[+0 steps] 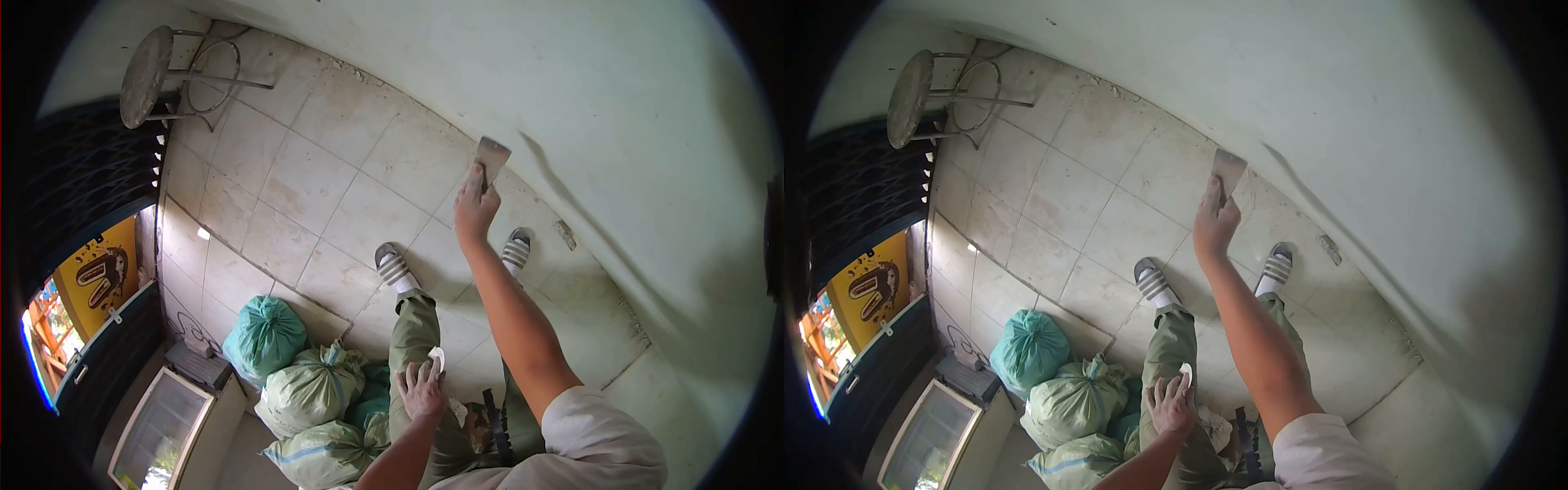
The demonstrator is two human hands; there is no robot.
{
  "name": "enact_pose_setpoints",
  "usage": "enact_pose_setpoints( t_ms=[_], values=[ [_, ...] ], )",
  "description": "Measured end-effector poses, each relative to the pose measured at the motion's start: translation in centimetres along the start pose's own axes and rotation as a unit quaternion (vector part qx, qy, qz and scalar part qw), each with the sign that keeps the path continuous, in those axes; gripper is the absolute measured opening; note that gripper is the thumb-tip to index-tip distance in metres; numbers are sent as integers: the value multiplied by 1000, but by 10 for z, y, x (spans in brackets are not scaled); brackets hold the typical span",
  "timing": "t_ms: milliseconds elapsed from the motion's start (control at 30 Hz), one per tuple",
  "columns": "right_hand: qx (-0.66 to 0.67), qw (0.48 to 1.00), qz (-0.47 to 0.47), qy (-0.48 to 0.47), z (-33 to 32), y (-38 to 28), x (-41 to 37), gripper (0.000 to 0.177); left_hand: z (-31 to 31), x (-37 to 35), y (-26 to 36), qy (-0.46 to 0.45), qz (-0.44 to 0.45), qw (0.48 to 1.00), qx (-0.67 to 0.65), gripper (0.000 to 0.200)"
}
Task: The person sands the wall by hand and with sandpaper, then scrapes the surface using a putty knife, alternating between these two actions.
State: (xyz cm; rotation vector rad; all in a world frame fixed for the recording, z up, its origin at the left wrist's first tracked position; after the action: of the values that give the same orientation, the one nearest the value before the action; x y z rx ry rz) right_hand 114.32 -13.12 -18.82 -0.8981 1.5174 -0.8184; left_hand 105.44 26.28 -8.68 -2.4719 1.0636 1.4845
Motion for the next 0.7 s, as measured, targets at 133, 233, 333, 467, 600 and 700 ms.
enact_pose_setpoints(
  t_ms=[133,233,333,467,600,700],
  values=[
    [-25,999,-39,-26,18,-31,36,40,-3,0,-1,7,-2,1000,-11,44],
    [50,994,53,-87,29,-49,14,36,-3,0,-2,2,-4,1000,-4,44],
    [88,991,42,-91,18,-46,-6,30,-5,1,-1,0,-4,1000,-9,44],
    [77,992,-16,-100,15,-58,-11,29,-7,2,0,-7,-4,1000,-11,44],
    [137,981,47,-132,27,-78,3,30,-7,2,-2,-11,0,1000,-10,44],
    [135,988,22,-75,24,-76,16,35,-8,3,-3,-9,1,1000,-9,43]
  ],
)
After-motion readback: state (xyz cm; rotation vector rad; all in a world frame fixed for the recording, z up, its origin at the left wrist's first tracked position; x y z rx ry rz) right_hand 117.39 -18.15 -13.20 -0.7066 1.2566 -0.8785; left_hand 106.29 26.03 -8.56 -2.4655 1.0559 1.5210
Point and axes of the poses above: each hand's wrist, its own x-axis towards the middle knuckle, its own z-axis out of the palm, y = z × x, the point moved 10 cm from there along x, towards the middle knuckle, and after that the axes turned 10 degrees about z, right-handed, at the moved point
